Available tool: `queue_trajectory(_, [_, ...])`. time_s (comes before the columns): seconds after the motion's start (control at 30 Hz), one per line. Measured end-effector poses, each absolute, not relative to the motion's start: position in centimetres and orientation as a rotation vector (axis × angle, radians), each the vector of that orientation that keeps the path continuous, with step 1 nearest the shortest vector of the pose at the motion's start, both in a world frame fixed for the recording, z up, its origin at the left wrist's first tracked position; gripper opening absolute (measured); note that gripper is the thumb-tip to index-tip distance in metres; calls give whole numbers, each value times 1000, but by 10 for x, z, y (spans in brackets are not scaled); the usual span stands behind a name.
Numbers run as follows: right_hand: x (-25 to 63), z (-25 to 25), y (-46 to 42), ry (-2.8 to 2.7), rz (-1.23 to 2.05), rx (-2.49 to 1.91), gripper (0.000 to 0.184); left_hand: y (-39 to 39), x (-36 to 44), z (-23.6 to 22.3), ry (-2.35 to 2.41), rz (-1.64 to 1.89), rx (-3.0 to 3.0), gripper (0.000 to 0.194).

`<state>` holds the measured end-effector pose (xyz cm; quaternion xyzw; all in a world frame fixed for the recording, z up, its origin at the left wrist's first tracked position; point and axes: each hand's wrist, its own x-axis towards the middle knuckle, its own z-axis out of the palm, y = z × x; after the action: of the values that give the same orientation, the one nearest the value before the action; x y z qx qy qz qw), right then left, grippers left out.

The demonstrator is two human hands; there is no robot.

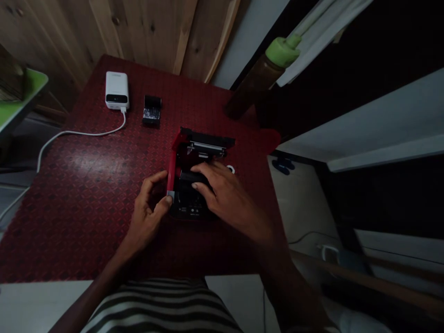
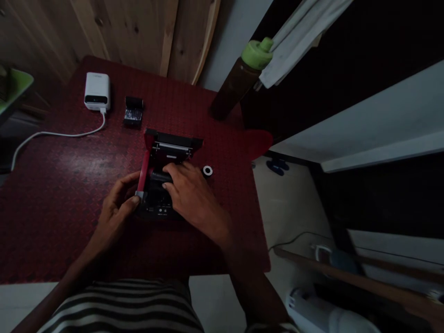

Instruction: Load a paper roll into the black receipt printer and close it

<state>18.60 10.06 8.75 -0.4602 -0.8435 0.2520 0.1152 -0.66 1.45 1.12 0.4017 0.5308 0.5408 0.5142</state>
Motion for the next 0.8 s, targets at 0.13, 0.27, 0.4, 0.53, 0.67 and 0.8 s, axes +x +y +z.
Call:
queue_trajectory(0.13, [180, 89, 102, -2525, 703, -1455, 20, 15, -7, 10, 1298, 1300, 970, 54])
queue_trajectory(0.27, [176, 93, 110, -2656, 729, -1487, 20, 16, -8, 10, 1288, 1315, 1012, 50])
queue_trajectory(0.4, [174, 93, 117, -2764, 697, -1464, 17, 16, -8, 9, 1269, 1311, 1024, 52])
queue_trajectory(0.53, [170, 89, 117, -2757, 588, -1426, 17, 15, -8, 9, 1262, 1300, 1000, 54])
queue_trajectory(0.67, [164, 86, 119, -2789, 509, -1469, 19, 15, -8, 9, 1275, 1306, 999, 53])
queue_trajectory(0.8, [158, 85, 123, -2805, 412, -1583, 25, 15, -7, 10, 1272, 1300, 991, 54])
